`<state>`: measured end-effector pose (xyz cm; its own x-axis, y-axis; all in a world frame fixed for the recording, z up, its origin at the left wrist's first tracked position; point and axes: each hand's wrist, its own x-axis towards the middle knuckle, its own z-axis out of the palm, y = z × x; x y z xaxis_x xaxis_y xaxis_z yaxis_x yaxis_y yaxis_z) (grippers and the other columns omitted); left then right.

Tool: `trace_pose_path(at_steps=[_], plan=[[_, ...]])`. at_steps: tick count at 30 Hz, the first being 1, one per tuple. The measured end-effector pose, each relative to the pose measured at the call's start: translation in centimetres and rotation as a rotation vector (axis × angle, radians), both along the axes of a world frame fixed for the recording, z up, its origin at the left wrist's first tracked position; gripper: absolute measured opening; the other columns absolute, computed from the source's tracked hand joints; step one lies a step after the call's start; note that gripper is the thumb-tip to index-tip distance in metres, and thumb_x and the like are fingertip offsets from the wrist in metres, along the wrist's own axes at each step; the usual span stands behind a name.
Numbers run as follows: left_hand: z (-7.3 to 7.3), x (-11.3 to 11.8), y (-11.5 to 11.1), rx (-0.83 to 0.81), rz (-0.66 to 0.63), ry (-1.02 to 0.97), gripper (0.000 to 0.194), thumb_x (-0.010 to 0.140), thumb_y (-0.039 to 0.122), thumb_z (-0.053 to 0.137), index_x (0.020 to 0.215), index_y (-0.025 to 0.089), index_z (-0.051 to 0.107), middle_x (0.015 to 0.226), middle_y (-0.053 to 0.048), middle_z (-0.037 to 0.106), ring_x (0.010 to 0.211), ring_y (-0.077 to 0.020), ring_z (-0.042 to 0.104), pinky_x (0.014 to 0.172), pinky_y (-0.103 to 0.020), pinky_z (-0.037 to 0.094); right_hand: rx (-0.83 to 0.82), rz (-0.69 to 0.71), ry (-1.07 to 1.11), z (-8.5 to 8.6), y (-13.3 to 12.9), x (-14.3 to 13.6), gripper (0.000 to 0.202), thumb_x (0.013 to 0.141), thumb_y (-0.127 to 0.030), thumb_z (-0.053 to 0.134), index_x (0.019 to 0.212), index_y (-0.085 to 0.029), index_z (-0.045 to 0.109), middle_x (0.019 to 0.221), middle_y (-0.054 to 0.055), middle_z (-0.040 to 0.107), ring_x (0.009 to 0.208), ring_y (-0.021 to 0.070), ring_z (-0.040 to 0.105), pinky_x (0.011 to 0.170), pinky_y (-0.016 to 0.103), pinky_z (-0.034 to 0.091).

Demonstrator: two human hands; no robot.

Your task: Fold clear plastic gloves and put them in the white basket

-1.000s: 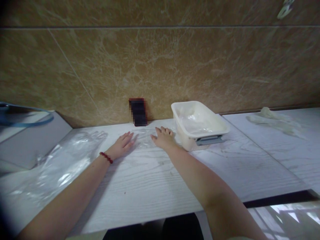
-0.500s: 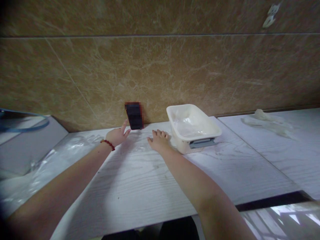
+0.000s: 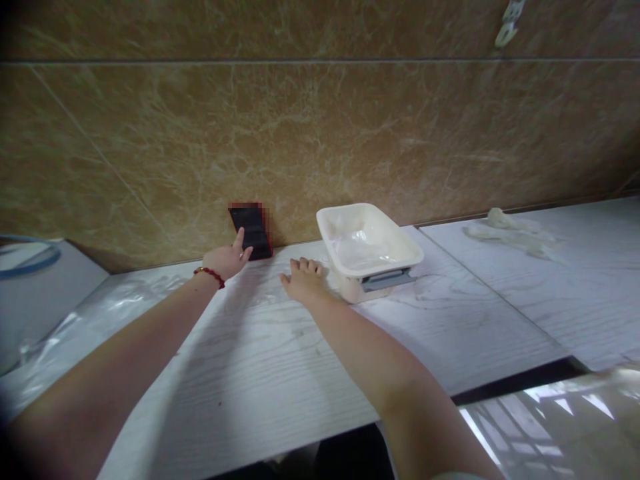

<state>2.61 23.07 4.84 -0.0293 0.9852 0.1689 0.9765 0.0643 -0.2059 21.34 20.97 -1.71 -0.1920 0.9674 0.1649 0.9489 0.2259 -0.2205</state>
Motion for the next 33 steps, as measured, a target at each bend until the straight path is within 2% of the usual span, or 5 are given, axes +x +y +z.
trace_pose_path(at_steps=[7,14,19,27,33], plan=[[0.5,0.3,-1.1,0.058,-0.011,-0.028,0.067,0.083,0.047,0.014,0.135,0.007,0.000,0.090,-0.017,0.063,0.083,-0.0277,0.059,0.068,-0.037,0.043,-0.004,0.000,0.006,-0.1,0.0,0.0,0.059,0.080,-0.055,0.022,0.129,-0.023,0.030,0.133,0.009,0.033,0.114,0.0270,0.028,0.089,0.042,0.021],[-0.1,0.1,-5.5,0.071,-0.190,-0.109,0.047,0.080,0.037,0.030,0.122,0.017,0.041,0.099,-0.009,0.061,0.089,-0.0223,0.056,0.075,-0.032,0.043,0.016,-0.004,0.036,-0.1,0.1,0.1,0.056,0.081,-0.053,0.023,0.128,-0.022,0.032,0.129,0.009,0.037,0.111,0.0264,0.031,0.088,0.041,0.023],[-1.3,0.8,-8.0,-0.023,-0.175,-0.208,0.042,0.080,0.034,0.032,0.113,0.016,0.051,0.106,-0.009,0.059,0.094,-0.0197,0.055,0.082,-0.030,0.042,0.096,-0.008,0.086,1.4,-0.8,0.5,0.050,0.083,-0.045,0.028,0.126,-0.020,0.035,0.125,0.009,0.040,0.113,0.0242,0.029,0.088,0.039,0.024],[-3.7,1.9,-9.3,-0.066,-0.363,-0.295,0.039,0.080,0.023,0.032,0.114,0.013,0.050,0.117,-0.008,0.054,0.106,-0.0172,0.049,0.095,-0.031,0.032,0.084,0.384,-0.022,5.8,-3.1,2.7,0.022,0.078,-0.030,0.046,0.091,-0.024,0.063,0.102,0.004,0.055,0.098,0.0192,0.042,0.084,0.031,0.029],[-4.8,2.3,-9.3,-0.145,-0.462,-0.289,0.043,0.082,0.023,0.030,0.123,0.011,0.040,0.129,-0.011,0.041,0.120,-0.0193,0.035,0.100,-0.037,0.025,0.013,0.570,-0.137,5.8,-5.1,3.6,0.021,0.076,-0.030,0.051,0.090,-0.022,0.064,0.099,0.005,0.058,0.099,0.0194,0.043,0.086,0.032,0.026]])
